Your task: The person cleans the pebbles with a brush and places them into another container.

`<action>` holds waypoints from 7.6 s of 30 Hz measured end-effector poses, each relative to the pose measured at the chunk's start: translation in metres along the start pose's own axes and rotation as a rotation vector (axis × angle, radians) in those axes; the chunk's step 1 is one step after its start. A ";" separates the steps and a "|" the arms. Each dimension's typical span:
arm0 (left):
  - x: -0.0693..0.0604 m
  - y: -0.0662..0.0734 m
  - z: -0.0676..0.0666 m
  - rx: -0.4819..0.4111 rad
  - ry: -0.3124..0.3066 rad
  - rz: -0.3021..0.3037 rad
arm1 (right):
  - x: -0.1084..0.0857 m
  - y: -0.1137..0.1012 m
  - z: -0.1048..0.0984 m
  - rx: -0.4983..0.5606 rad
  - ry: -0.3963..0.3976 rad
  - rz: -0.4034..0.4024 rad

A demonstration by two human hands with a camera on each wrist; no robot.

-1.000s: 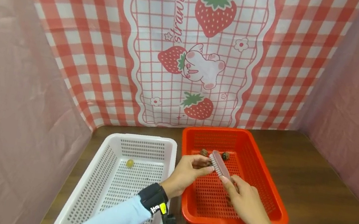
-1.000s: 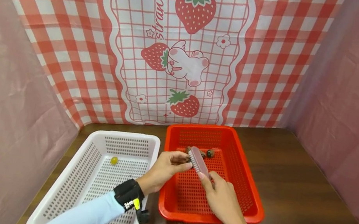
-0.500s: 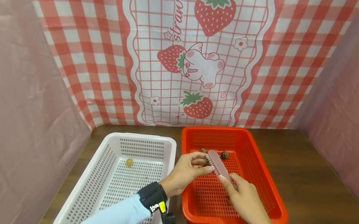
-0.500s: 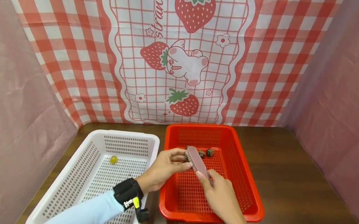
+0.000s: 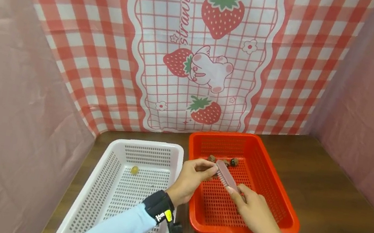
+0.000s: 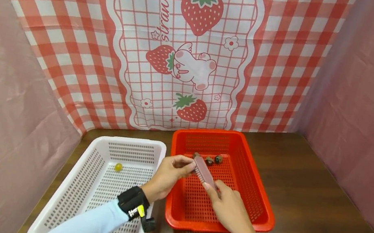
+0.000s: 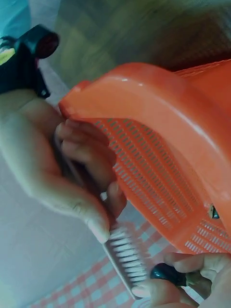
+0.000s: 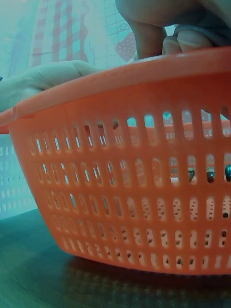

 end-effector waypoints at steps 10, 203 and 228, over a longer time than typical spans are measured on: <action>0.003 -0.002 -0.001 -0.082 0.079 0.012 | -0.003 -0.003 0.003 -0.015 0.015 -0.013; 0.005 0.003 0.003 0.004 0.011 0.019 | 0.001 -0.001 0.005 -0.002 -0.004 0.063; 0.005 0.003 -0.002 -0.031 0.001 -0.015 | 0.004 0.001 0.011 0.048 -0.064 0.059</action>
Point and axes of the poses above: each hand's wrist, its own x-axis towards the middle knuckle, its own z-axis out of the palm, y = z × x, the point moved 3 cm from there along x, towards the middle knuckle, and after that the axes turned 1 degree about -y, right-handed, at the moved point
